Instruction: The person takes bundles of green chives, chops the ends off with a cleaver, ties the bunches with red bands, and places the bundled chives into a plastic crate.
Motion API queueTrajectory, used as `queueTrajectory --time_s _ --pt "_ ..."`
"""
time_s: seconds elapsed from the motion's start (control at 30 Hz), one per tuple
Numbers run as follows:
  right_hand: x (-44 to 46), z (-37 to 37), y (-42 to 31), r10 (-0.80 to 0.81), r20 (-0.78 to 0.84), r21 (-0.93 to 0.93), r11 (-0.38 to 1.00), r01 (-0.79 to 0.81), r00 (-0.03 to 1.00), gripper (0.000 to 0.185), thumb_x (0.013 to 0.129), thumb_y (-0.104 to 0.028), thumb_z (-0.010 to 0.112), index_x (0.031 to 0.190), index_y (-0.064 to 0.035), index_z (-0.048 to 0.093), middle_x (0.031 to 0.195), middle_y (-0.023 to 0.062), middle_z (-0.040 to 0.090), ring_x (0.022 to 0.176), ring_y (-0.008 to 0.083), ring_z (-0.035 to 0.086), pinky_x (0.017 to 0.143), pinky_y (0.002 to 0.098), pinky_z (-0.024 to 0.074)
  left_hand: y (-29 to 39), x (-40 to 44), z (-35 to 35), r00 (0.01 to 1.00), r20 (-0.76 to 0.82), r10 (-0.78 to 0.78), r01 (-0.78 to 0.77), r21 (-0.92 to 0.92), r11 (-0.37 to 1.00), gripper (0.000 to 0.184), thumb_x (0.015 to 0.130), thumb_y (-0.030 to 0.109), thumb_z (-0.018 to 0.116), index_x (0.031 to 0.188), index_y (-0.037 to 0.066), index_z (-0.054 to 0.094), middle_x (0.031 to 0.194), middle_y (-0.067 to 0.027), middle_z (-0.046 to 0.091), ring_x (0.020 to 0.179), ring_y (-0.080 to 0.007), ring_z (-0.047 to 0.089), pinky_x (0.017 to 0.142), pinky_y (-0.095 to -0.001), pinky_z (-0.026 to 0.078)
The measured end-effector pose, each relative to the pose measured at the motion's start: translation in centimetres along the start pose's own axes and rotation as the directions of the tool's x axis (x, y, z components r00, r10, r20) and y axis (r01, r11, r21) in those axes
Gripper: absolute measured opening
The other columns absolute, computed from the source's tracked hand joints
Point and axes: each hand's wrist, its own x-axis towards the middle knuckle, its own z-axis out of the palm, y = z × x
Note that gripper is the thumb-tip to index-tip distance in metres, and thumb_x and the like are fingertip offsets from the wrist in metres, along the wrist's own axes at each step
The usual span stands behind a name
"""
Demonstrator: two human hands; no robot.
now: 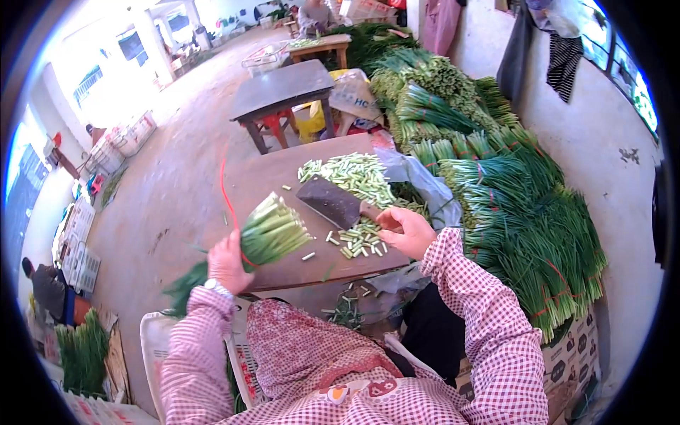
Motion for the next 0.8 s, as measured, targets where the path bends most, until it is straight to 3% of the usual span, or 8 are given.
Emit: queueTrajectory --time_s 0.13,0.2,0.33,0.4,0.53,0.63,0.73,0.8 --pt "2.9 1.3 4.6 -0.144 -0.112 -0.527 0.847 0.064 0.983 0.039 0.079 -0.024 0.065 0.114 -0.0084 0.057 0.111 0.0157 0.056 0.104 0.0325 0.055 0.089 0.0430 0.0463 0.2 0.2 1.3 0.984 0.163 0.077 -0.081 0.019 0.997 0.109 0.053 0.034 0.083 0.142 0.007 0.026 0.126 -0.0173 0.045 0.118 -0.0362 0.046 0.099 -0.0465 0.037" --pt "4.2 1.2 4.6 -0.056 -0.117 -0.597 0.802 -0.025 0.992 0.042 0.080 -0.027 0.064 0.117 -0.0106 0.055 0.110 0.0145 0.057 0.104 0.0332 0.055 0.091 0.0422 0.0453 0.2 0.6 -0.4 0.965 0.255 0.065 -0.056 -0.045 0.997 0.112 0.052 0.036 0.084 0.144 0.008 0.026 0.127 -0.0174 0.043 0.119 -0.0365 0.045 0.100 -0.0467 0.037" --pt "6.5 1.4 5.8 0.017 0.020 -0.551 0.834 -0.003 1.000 0.043 0.079 -0.025 0.068 0.116 -0.0078 0.054 0.104 0.0187 0.056 0.098 0.0353 0.056 0.087 0.0415 0.0466 2.7 2.4 -3.6 0.904 0.427 0.001 -0.050 0.104 0.993 0.108 0.053 0.038 0.084 0.140 0.006 0.030 0.132 -0.0183 0.040 0.120 -0.0359 0.045 0.098 -0.0470 0.040" --pt "7.2 1.5 6.0 -0.026 0.023 -0.550 0.835 0.034 0.999 0.043 0.078 -0.022 0.070 0.115 -0.0072 0.053 0.102 0.0183 0.055 0.097 0.0357 0.056 0.086 0.0410 0.0469 3.1 2.9 -2.7 0.956 0.148 0.255 -0.243 -0.096 0.965 0.107 0.052 0.040 0.085 0.137 0.003 0.033 0.134 -0.0197 0.039 0.121 -0.0359 0.045 0.101 -0.0471 0.038" --pt "8.8 1.6 5.7 -0.018 0.078 -0.589 0.806 0.061 0.997 0.044 0.074 -0.019 0.070 0.112 -0.0038 0.053 0.103 0.0195 0.055 0.098 0.0364 0.056 0.086 0.0409 0.0470 3.6 5.0 0.1 0.928 -0.006 0.372 -0.371 -0.108 0.922 0.112 0.051 0.044 0.086 0.138 -0.001 0.031 0.137 -0.0222 0.039 0.125 -0.0365 0.042 0.106 -0.0448 0.034" --pt "10.0 1.0 3.3 0.104 0.091 -0.640 0.768 -0.022 0.990 0.053 0.068 -0.022 0.071 0.113 -0.0001 0.053 0.104 0.0202 0.056 0.099 0.0362 0.057 0.086 0.0400 0.0477 2.1 5.6 1.7 0.940 0.279 0.196 -0.143 -0.200 0.969 0.124 0.047 0.049 0.086 0.142 0.002 0.022 0.134 -0.0208 0.043 0.126 -0.0346 0.042 0.109 -0.0540 0.026" --pt "10.6 0.2 1.6 0.272 0.119 -0.652 0.746 -0.131 0.955 0.056 0.063 -0.028 0.071 0.108 0.0027 0.057 0.100 0.0205 0.061 0.095 0.0340 0.060 0.084 0.0379 0.0488 1.8 5.2 0.1 0.911 0.395 0.117 -0.079 -0.113 0.990 0.125 0.046 0.051 0.086 0.142 0.003 0.023 0.131 -0.0198 0.047 0.126 -0.0333 0.043 0.108 -0.0596 0.022" --pt "10.3 -0.1 0.7 0.421 0.275 -0.460 0.847 -0.266 0.864 0.052 0.067 -0.031 0.069 0.105 0.0028 0.059 0.096 0.0210 0.065 0.089 0.0328 0.063 0.080 0.0376 0.0496 0.9 4.7 1.2 0.930 0.345 0.125 -0.082 -0.136 0.987 0.123 0.046 0.050 0.086 0.142 0.003 0.024 0.128 -0.0192 0.050 0.124 -0.0336 0.045 0.106 -0.0637 0.019"
